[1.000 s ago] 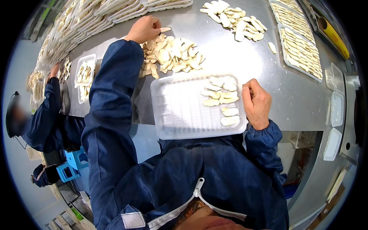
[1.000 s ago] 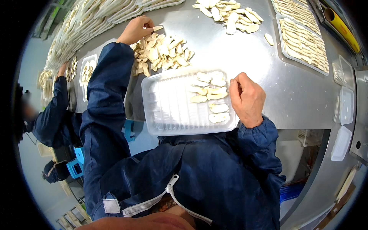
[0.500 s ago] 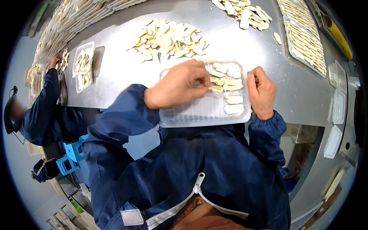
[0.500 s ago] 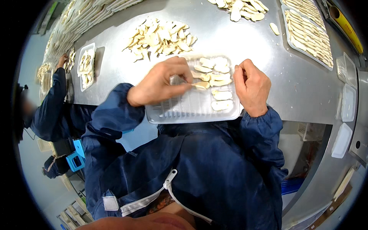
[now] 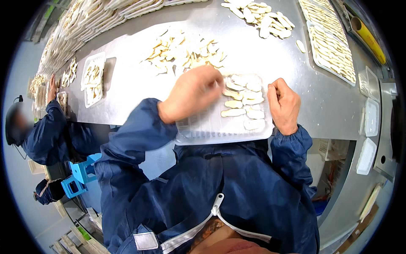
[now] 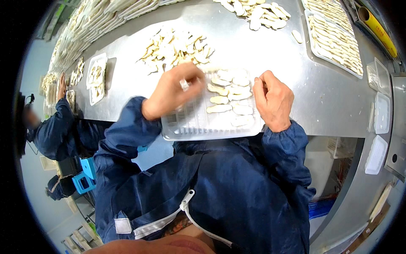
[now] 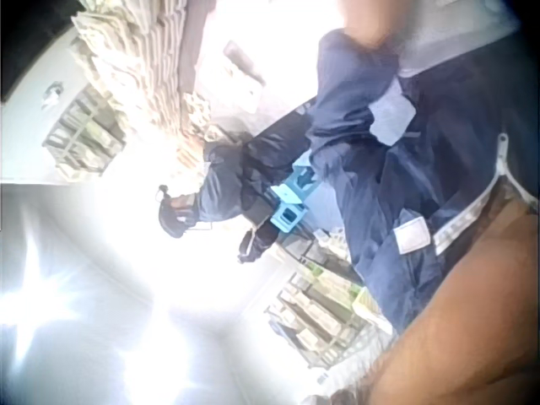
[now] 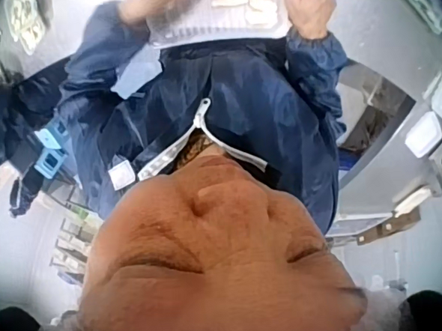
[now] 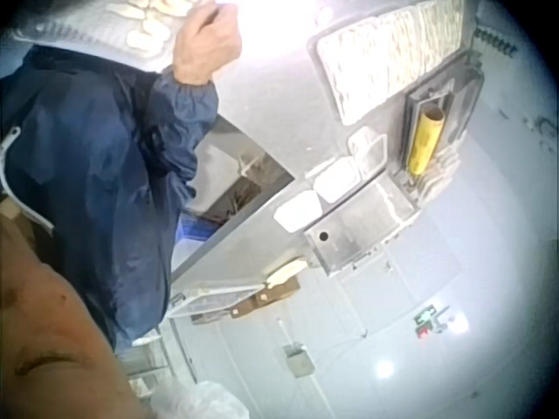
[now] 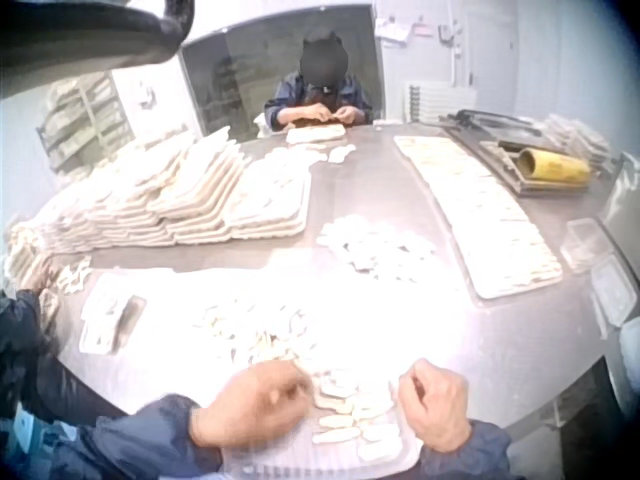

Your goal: The person arranges sliced food items into a clear plastic tray on a stainless steel table. They pick up slices from a pile and place them neatly in rows within the tray, repeating the process until the tray is filled.

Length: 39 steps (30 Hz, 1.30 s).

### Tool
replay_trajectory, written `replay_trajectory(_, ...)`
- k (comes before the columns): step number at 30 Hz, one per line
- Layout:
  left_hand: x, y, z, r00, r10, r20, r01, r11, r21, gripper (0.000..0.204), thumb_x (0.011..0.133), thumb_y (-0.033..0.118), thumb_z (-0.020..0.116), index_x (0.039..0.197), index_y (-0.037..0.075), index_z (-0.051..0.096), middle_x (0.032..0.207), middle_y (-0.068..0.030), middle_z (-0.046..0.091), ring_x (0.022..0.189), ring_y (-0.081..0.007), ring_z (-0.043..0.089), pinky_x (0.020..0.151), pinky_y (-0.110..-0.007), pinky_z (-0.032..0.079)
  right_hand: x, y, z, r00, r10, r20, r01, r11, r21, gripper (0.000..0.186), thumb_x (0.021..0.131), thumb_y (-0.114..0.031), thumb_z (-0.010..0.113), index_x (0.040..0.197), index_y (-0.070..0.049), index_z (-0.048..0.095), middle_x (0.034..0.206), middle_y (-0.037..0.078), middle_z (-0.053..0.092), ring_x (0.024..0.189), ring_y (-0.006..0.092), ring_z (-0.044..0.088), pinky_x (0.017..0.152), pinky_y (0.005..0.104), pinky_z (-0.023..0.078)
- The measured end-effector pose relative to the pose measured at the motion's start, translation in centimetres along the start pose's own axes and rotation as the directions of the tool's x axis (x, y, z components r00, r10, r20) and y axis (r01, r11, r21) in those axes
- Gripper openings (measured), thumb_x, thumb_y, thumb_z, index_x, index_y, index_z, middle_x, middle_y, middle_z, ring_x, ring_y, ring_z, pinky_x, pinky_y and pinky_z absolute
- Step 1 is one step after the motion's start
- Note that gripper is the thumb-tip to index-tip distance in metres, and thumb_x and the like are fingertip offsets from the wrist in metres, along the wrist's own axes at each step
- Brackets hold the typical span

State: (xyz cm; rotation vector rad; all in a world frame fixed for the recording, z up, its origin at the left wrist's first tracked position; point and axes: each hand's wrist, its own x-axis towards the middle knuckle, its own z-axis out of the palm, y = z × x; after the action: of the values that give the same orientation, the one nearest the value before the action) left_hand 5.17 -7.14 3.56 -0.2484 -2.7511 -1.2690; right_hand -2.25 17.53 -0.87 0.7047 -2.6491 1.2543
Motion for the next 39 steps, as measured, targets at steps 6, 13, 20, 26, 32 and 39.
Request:
replay_trajectory(6, 5.0, -5.0, -4.9, 0.974, 0.228, 0.017, -0.195, 0.791, 0.579, 0.024, 0.077, -0.001, 0.066, 0.098, 0.006, 0.074, 0.099, -0.0084, 0.062, 0.099, -0.0263, 0.056, 0.084, -0.038, 0.045, 0.0, 0.2, 0.1, 0.999, -0.029, -0.027, 0.028, 0.999, -0.02, 0.015, 0.09, -0.009, 0.062, 0.077, -0.003, 0.056, 0.057, 0.01, 0.055, 0.049, 0.022, 0.054, 0.049, 0.0342, 0.042)
replay_trajectory(13, 6.4, -5.6, -4.6, 0.949, 0.271, 0.161, -0.309, 0.7, 0.644, 0.021, 0.078, -0.001, 0.065, 0.095, 0.008, 0.073, 0.105, -0.0079, 0.06, 0.103, -0.0256, 0.054, 0.089, -0.039, 0.045, 0.0, 0.3, 0.1, 1.0, -0.017, -0.009, 0.016, 1.0, -0.022, 0.015, 0.09, -0.009, 0.062, 0.077, -0.004, 0.056, 0.057, 0.01, 0.055, 0.048, 0.0223, 0.054, 0.049, 0.0345, 0.042)
replay_trajectory(20, 6.3, -6.4, -5.8, 0.964, 0.234, 0.126, -0.265, 0.805, 0.531, 0.01, 0.085, 0.006, 0.067, 0.094, 0.004, 0.069, 0.107, -0.0076, 0.061, 0.103, -0.0255, 0.055, 0.09, -0.038, 0.048, 0.0, 0.3, 0.1, 0.999, -0.031, -0.014, 0.031, 0.999, -0.012, 0.015, 0.09, -0.009, 0.062, 0.077, -0.003, 0.056, 0.057, 0.01, 0.055, 0.048, 0.0226, 0.053, 0.049, 0.0349, 0.041)
replay_trajectory(26, 4.2, -1.4, -6.3, 0.997, 0.072, 0.025, -0.075, 0.985, 0.157, 0.01, 0.088, 0.009, 0.069, 0.096, 0.002, 0.071, 0.094, -0.0059, 0.068, 0.085, -0.018, 0.062, 0.081, -0.032, 0.049, -0.1, 0.2, 0.0, 1.0, -0.014, -0.017, 0.014, 1.0, -0.016, 0.015, 0.09, -0.01, 0.062, 0.078, -0.003, 0.056, 0.058, 0.01, 0.055, 0.048, 0.0231, 0.053, 0.049, 0.0349, 0.041)
replay_trajectory(32, -1.1, 2.6, 1.0, 0.942, 0.137, 0.307, -0.097, 0.985, -0.144, 0.013, 0.085, 0.001, 0.069, 0.098, 0.001, 0.069, 0.092, -0.0129, 0.067, 0.085, -0.0273, 0.065, 0.076, -0.035, 0.053, 0.0, 0.3, 0.1, 0.999, -0.029, -0.021, 0.029, 1.0, -0.013, 0.016, 0.091, -0.011, 0.062, 0.078, -0.004, 0.055, 0.059, 0.01, 0.056, 0.049, 0.0223, 0.053, 0.049, 0.0342, 0.041)
replay_trajectory(39, -1.9, 2.5, 3.6, 0.941, 0.229, 0.249, -0.247, 0.968, 0.042, 0.01, 0.085, 0.004, 0.068, 0.094, -0.001, 0.064, 0.084, -0.0147, 0.059, 0.08, -0.0331, 0.062, 0.071, -0.039, 0.052, 0.0, 0.2, 0.0, 1.0, -0.015, -0.007, 0.015, 0.999, -0.033, 0.016, 0.091, -0.01, 0.061, 0.078, -0.004, 0.055, 0.058, 0.009, 0.054, 0.048, 0.0199, 0.051, 0.049, 0.034, 0.04)
